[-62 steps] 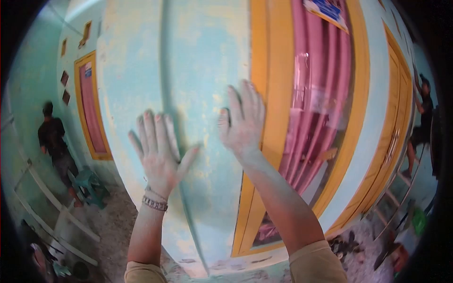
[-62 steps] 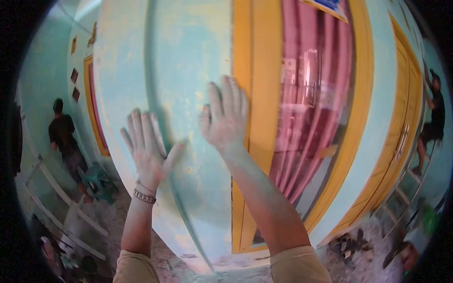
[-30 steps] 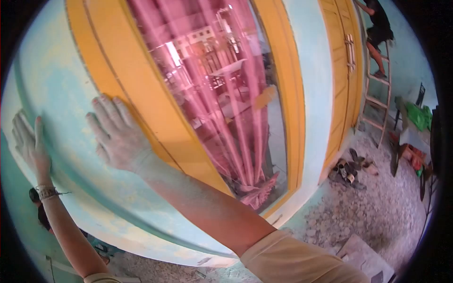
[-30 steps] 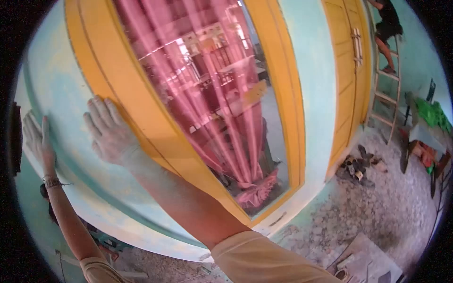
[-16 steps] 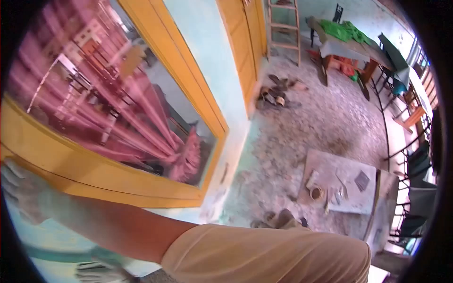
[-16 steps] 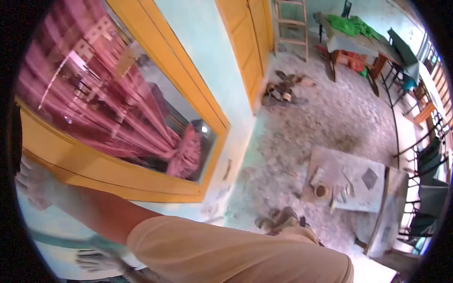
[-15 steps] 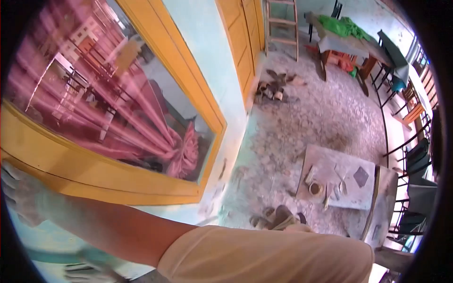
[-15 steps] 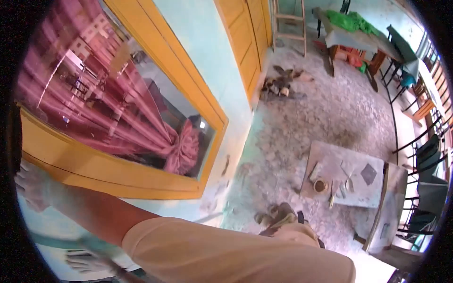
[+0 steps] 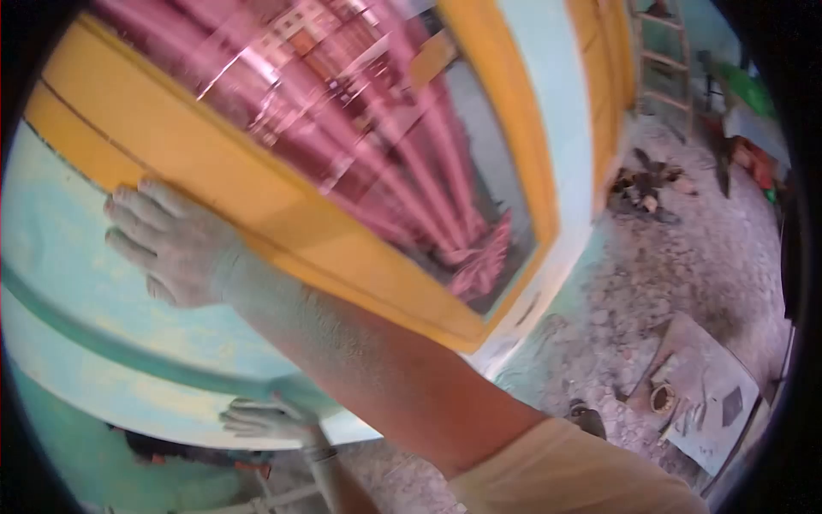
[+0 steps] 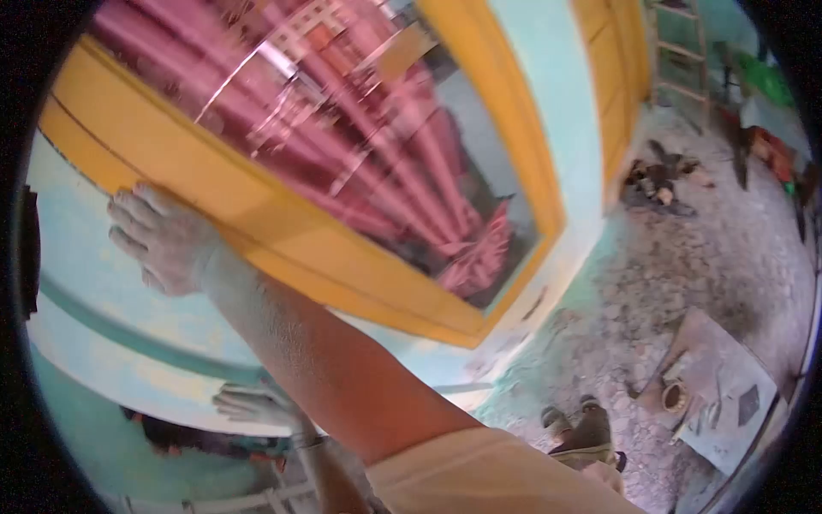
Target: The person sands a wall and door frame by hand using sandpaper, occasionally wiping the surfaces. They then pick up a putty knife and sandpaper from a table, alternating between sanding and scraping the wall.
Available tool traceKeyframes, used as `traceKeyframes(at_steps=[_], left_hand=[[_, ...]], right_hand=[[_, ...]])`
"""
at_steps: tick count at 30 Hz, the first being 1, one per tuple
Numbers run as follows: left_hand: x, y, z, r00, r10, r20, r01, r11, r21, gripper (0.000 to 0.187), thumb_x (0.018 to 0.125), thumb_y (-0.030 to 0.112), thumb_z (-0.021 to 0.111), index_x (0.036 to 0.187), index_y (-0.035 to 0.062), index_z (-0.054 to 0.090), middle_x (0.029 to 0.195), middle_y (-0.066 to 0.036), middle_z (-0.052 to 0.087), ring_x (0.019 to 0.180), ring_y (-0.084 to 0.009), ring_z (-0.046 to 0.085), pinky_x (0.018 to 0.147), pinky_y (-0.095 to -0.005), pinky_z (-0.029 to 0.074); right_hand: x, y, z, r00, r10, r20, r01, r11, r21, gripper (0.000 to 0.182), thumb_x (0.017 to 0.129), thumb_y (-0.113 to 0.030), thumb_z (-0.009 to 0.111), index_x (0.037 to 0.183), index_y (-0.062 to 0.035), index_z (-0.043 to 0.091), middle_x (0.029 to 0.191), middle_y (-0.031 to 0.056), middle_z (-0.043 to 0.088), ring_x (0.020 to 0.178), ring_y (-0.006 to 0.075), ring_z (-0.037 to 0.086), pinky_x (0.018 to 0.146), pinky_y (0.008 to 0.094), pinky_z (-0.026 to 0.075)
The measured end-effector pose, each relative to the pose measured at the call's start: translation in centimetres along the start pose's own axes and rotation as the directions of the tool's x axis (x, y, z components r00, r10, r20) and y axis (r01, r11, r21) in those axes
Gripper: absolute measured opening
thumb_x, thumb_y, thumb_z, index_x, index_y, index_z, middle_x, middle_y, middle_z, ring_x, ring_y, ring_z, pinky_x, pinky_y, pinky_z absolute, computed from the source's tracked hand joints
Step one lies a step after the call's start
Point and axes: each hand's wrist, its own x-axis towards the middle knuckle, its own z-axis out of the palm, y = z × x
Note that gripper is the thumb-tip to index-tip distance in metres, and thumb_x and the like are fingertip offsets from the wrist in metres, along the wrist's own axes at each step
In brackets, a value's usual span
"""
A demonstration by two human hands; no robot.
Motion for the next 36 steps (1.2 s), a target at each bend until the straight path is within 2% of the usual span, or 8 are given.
traceKeyframes(at_steps=[5, 8, 12, 15, 22, 25, 29, 36], left_hand=[[17.0, -2.0, -1.6, 0.987, -0.07, -0.147, 0.043, 0.983, -0.177, 0.078, 0.099, 0.063, 0.028, 0.156, 0.0109, 0.018, 0.159, -0.018, 0.02, 0.147, -0.0369, 0.019, 0.116, -0.0595, 0.014], [25.5, -6.3, -0.1, 0.911, 0.281, -0.301, -0.303, 0.953, -0.028, 0.08, 0.096, 0.066, 0.033, 0.156, 0.0143, 0.02, 0.16, -0.016, 0.019, 0.147, -0.0365, 0.016, 0.116, -0.0605, 0.014], [16.4, -0.6, -3.0, 0.991, -0.049, -0.126, 0.015, 0.967, -0.254, 0.079, 0.097, 0.065, 0.033, 0.154, 0.0119, 0.024, 0.159, -0.017, 0.021, 0.146, -0.0369, 0.019, 0.115, -0.0611, 0.016], [4.2, 4.4, -4.1, 0.995, -0.097, -0.007, 0.086, 0.906, -0.414, 0.085, 0.096, 0.065, 0.035, 0.153, 0.004, 0.022, 0.159, -0.02, 0.019, 0.148, -0.0344, 0.016, 0.116, -0.0565, 0.017], [3.6, 15.7, -9.7, 0.958, -0.285, -0.012, 0.178, 0.632, -0.754, 0.078, 0.1, 0.054, 0.039, 0.152, -0.0013, 0.021, 0.158, -0.021, 0.02, 0.147, -0.0349, 0.019, 0.118, -0.0518, 0.017], [5.9, 23.0, -13.0, 0.954, -0.299, -0.008, 0.172, 0.573, -0.801, 0.076, 0.101, 0.052, 0.039, 0.152, -0.0022, 0.02, 0.158, -0.021, 0.02, 0.146, -0.0357, 0.02, 0.118, -0.0515, 0.017], [8.8, 37.2, -15.9, 0.953, -0.276, 0.125, 0.257, 0.518, -0.816, 0.069, 0.104, 0.042, 0.035, 0.152, -0.004, 0.017, 0.158, -0.023, 0.018, 0.144, -0.0455, 0.02, 0.118, -0.0542, 0.018], [22.4, 60.5, -20.1, 0.895, 0.332, 0.299, 0.166, 0.373, -0.913, 0.05, 0.092, 0.002, 0.045, 0.141, -0.0023, 0.041, 0.149, -0.029, 0.033, 0.137, -0.0485, 0.028, 0.112, -0.0548, 0.022]], right_hand=[[-10.3, -2.7, -6.4, 0.989, 0.122, 0.081, -0.14, 0.951, 0.275, 0.052, 0.076, -0.018, 0.067, 0.125, -0.0054, 0.057, 0.144, 0.0226, 0.043, 0.135, 0.0384, 0.039, 0.113, 0.0533, 0.03], [-22.7, -5.9, -15.1, 0.87, 0.345, 0.353, -0.444, 0.858, 0.258, 0.049, 0.078, -0.012, 0.065, 0.127, -0.0136, 0.06, 0.137, 0.0191, 0.051, 0.126, 0.037, 0.049, 0.105, 0.0499, 0.042], [-35.8, -9.1, -29.7, -0.033, 0.678, 0.735, -0.872, 0.339, -0.352, 0.032, 0.088, -0.018, 0.059, 0.119, -0.0157, 0.066, 0.108, 0.016, 0.068, 0.101, 0.0337, 0.065, 0.092, 0.0433, 0.051], [-38.0, -6.3, -40.2, -0.272, 0.739, 0.617, -0.75, 0.239, -0.617, 0.027, 0.089, -0.025, 0.062, 0.113, -0.0168, 0.071, 0.106, 0.0113, 0.071, 0.097, 0.0308, 0.068, 0.087, 0.039, 0.053], [-39.6, 6.4, -54.8, -0.226, 0.96, -0.164, -0.847, -0.278, -0.454, 0.029, 0.085, -0.009, 0.053, 0.107, -0.008, 0.073, 0.092, 0.0136, 0.072, 0.081, 0.0201, 0.069, 0.074, 0.0304, 0.051], [-43.5, 13.3, -56.8, -0.097, 0.993, -0.071, -0.874, -0.119, -0.472, 0.03, 0.084, -0.009, 0.054, 0.107, -0.0061, 0.072, 0.089, 0.0139, 0.073, 0.08, 0.0205, 0.07, 0.074, 0.0314, 0.052], [-38.9, 21.7, -54.5, -0.27, 0.953, 0.137, -0.855, -0.172, -0.49, 0.029, 0.087, -0.017, 0.061, 0.112, -0.005, 0.07, 0.09, 0.0162, 0.073, 0.083, 0.0209, 0.07, 0.075, 0.0315, 0.053], [-32.1, 35.7, -53.2, -0.149, 0.889, 0.432, -0.906, 0.052, -0.419, 0.029, 0.094, -0.015, 0.06, 0.118, -0.0006, 0.066, 0.096, 0.0142, 0.073, 0.088, 0.0157, 0.069, 0.079, 0.0289, 0.054]])
